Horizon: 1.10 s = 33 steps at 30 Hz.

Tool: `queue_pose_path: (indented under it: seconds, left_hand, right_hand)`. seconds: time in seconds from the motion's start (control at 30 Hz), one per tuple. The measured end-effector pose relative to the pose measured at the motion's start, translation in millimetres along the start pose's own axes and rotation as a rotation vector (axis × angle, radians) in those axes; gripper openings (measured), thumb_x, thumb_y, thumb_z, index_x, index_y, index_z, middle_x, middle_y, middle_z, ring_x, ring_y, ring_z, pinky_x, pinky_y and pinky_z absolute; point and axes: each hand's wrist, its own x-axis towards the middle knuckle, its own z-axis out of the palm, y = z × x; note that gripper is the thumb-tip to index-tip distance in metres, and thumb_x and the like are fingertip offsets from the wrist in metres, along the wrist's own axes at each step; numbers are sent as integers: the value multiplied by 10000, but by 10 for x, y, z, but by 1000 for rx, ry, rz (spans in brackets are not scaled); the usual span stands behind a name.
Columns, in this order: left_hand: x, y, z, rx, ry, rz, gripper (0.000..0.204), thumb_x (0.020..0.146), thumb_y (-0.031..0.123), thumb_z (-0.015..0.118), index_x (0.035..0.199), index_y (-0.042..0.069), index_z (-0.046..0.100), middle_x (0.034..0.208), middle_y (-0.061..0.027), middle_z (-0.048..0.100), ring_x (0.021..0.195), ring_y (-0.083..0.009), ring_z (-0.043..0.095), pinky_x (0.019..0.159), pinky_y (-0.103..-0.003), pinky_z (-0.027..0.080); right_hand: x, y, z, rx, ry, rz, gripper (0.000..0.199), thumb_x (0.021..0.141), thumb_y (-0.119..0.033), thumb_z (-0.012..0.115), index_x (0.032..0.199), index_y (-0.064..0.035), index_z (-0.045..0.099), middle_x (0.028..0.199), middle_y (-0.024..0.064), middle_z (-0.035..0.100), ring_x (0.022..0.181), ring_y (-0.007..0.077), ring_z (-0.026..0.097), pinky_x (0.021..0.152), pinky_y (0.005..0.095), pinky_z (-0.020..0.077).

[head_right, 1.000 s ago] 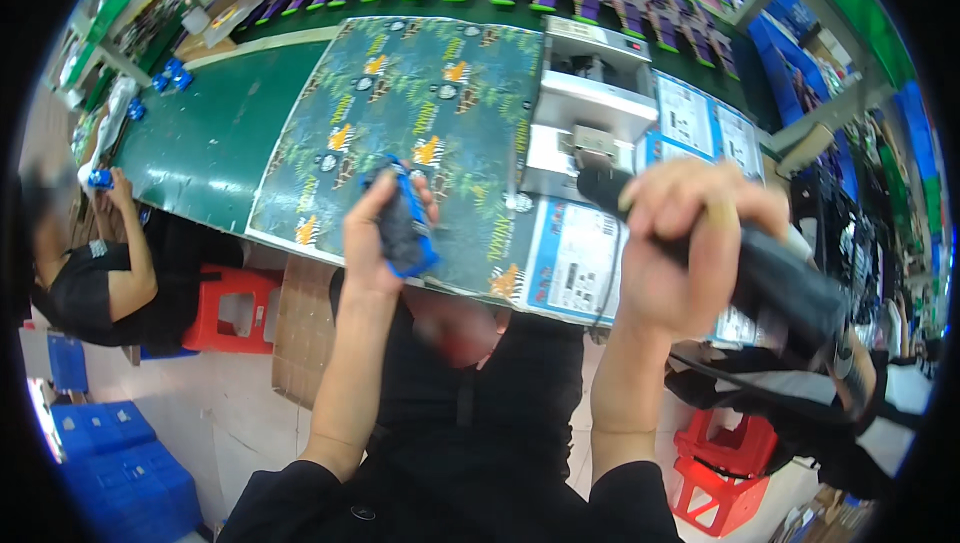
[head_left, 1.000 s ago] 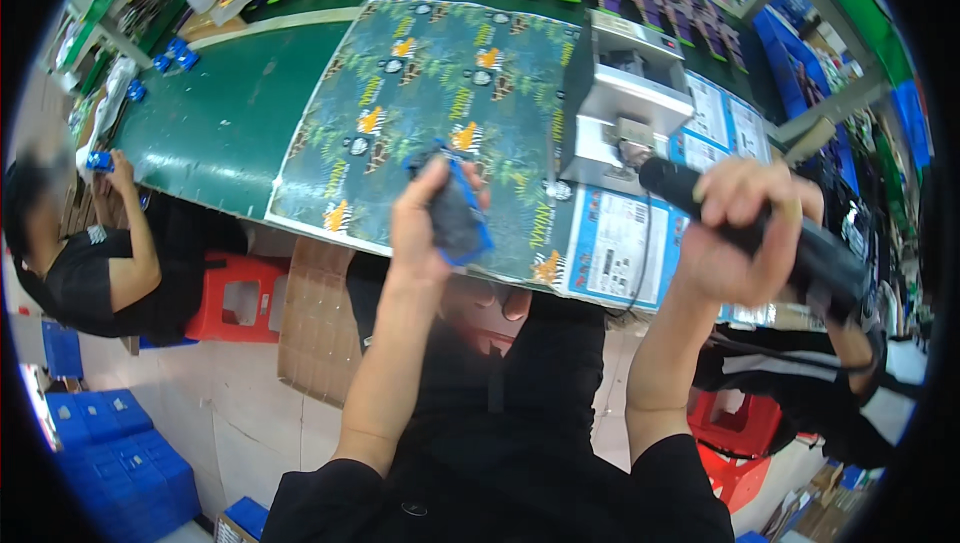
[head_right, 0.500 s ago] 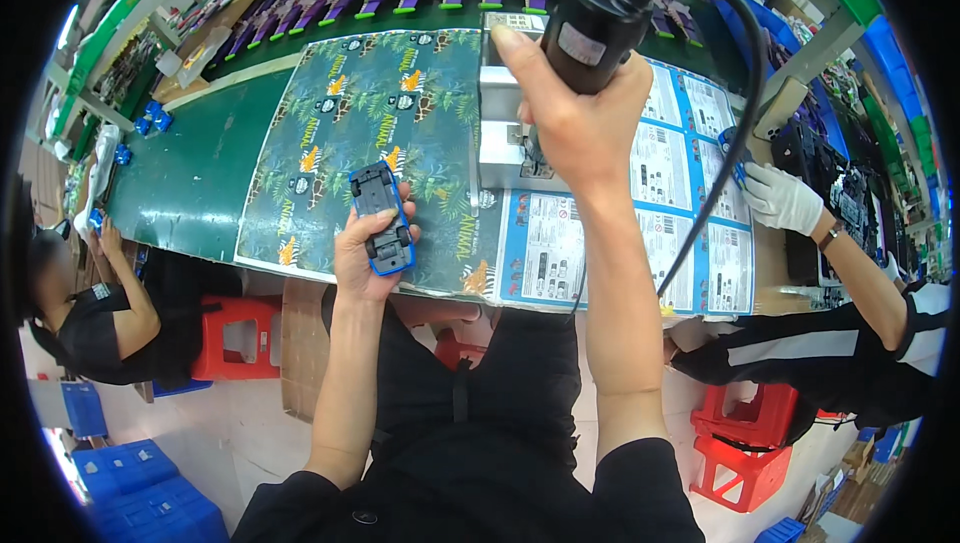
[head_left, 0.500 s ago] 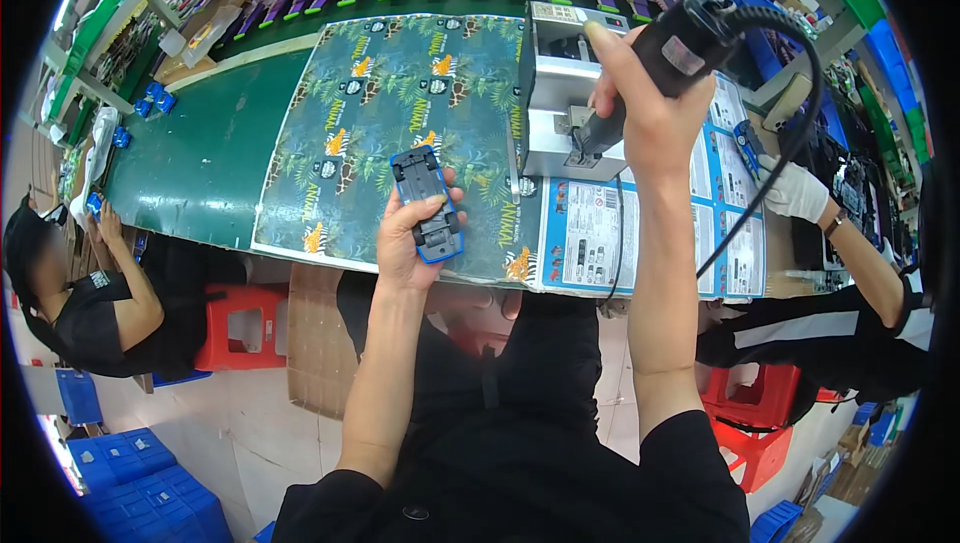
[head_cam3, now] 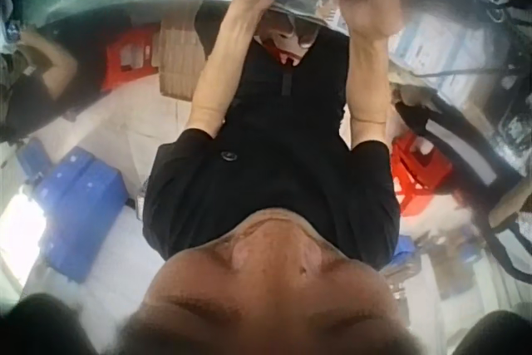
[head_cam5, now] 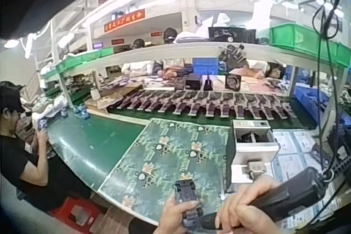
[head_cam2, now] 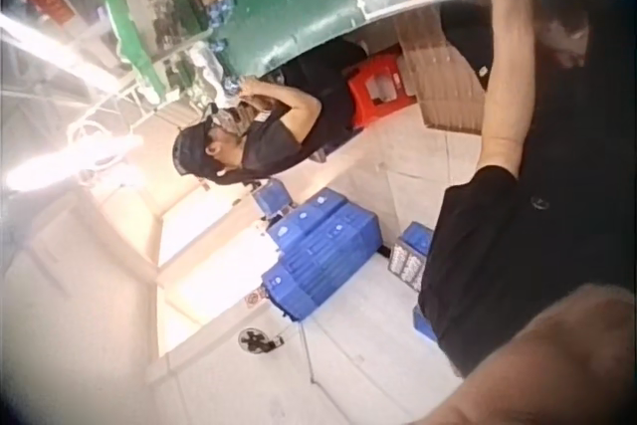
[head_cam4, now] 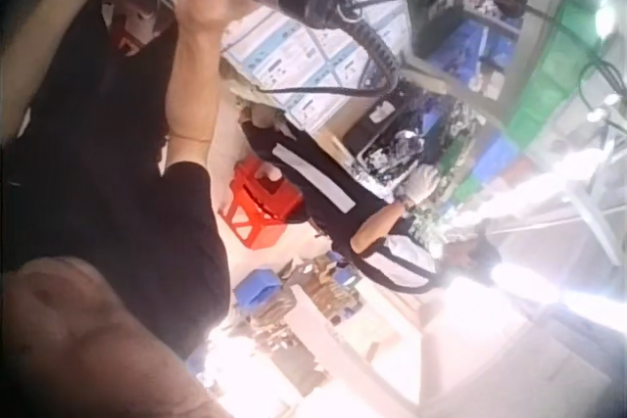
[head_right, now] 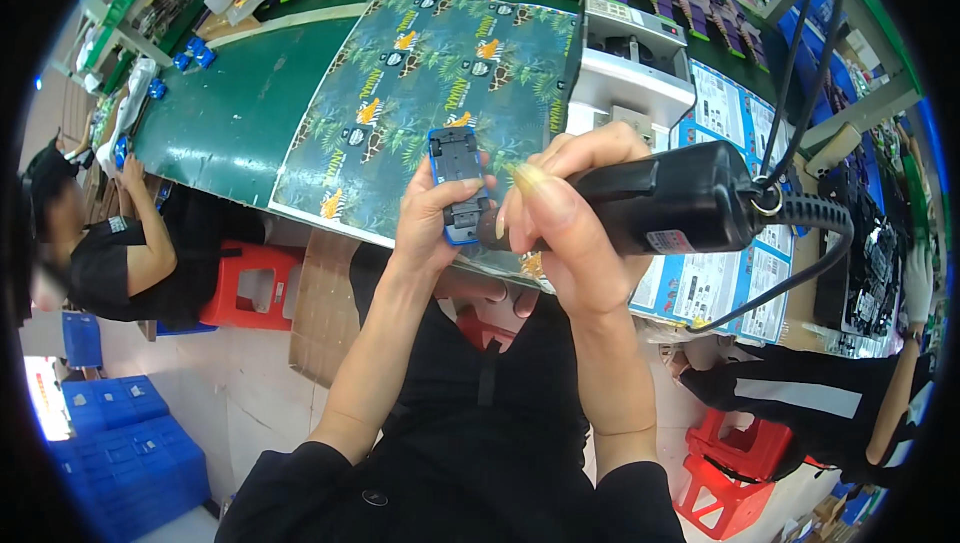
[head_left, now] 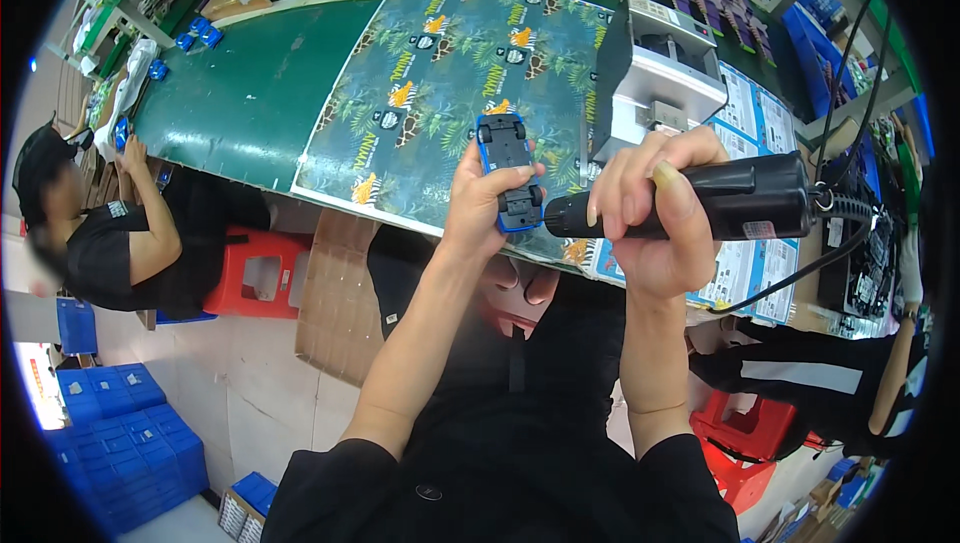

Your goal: Assembling components of toy cars and using an electric screwdriver to secure them on a production line.

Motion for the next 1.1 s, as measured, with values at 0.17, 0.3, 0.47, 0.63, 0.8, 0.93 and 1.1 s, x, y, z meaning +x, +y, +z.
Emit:
queue_pose_path:
  seconds: [0.17, 0.3, 0.47, 0.63, 0.8, 0.93, 1.1]
  left_hand:
    - [-20, -4, -16, -19, -2, 3, 511, 763, -62, 652, 1234, 42, 484, 1114, -124, 591, 902, -230, 669, 686, -390, 605]
    - [19, 4, -60, -65, -18, -45, 515, 764, -64, 650, 1240, 42, 486, 1117, -121, 592, 906, -230, 670, 693, -395, 603]
    - [20, 39, -39, -39, -15, -75, 512, 770, -64, 649, 1243, 43, 486, 1118, -116, 595, 909, -228, 671, 689, -390, 603]
    - [21, 71, -20, -27, -22, -72, 505, 772, -57, 655, 1238, 48, 490, 1105, -112, 602, 907, -221, 670, 685, -379, 601]
    - [34, 52, -45, -26, -30, -67, 500, 771, -47, 663, 1231, 55, 495, 1079, -99, 611, 898, -210, 669, 679, -372, 591]
    - [62, 41, -32, -36, -14, -78, 490, 774, -41, 664, 1225, 52, 495, 1076, -101, 614, 888, -207, 669, 683, -367, 585]
    - [43, 57, -12, -29, -3, -107, 466, 785, -33, 670, 1212, 51, 503, 1060, -99, 623, 878, -201, 669, 682, -360, 585]
  right_hand:
    - [-8, 95, 42, -92, -5, 51, 124, 914, -128, 562, 939, -43, 475, 634, 53, 487, 473, 139, 467, 501, 310, 461]
    - [4, 107, 55, -74, -55, 38, 133, 914, -130, 563, 927, -41, 465, 636, 51, 485, 482, 137, 469, 513, 307, 464]
    - [34, 37, 117, 44, 15, 110, 203, 848, -66, 672, 870, -25, 474, 666, 99, 540, 529, 145, 518, 555, 307, 475]
    - [34, 75, 81, 88, 7, 97, 206, 845, -66, 683, 890, -25, 486, 693, 105, 545, 532, 146, 525, 551, 304, 479]
    - [2, 229, 58, -108, -62, 104, 155, 897, -136, 572, 922, -43, 451, 649, 59, 496, 489, 141, 483, 512, 299, 465]
    - [12, 249, 75, -66, -87, 110, 169, 889, -130, 596, 898, -54, 446, 634, 56, 491, 466, 133, 466, 506, 294, 462]
    - [-17, 283, 32, -27, -132, 133, 222, 868, -137, 658, 884, -57, 451, 628, 59, 499, 458, 127, 460, 483, 285, 448]
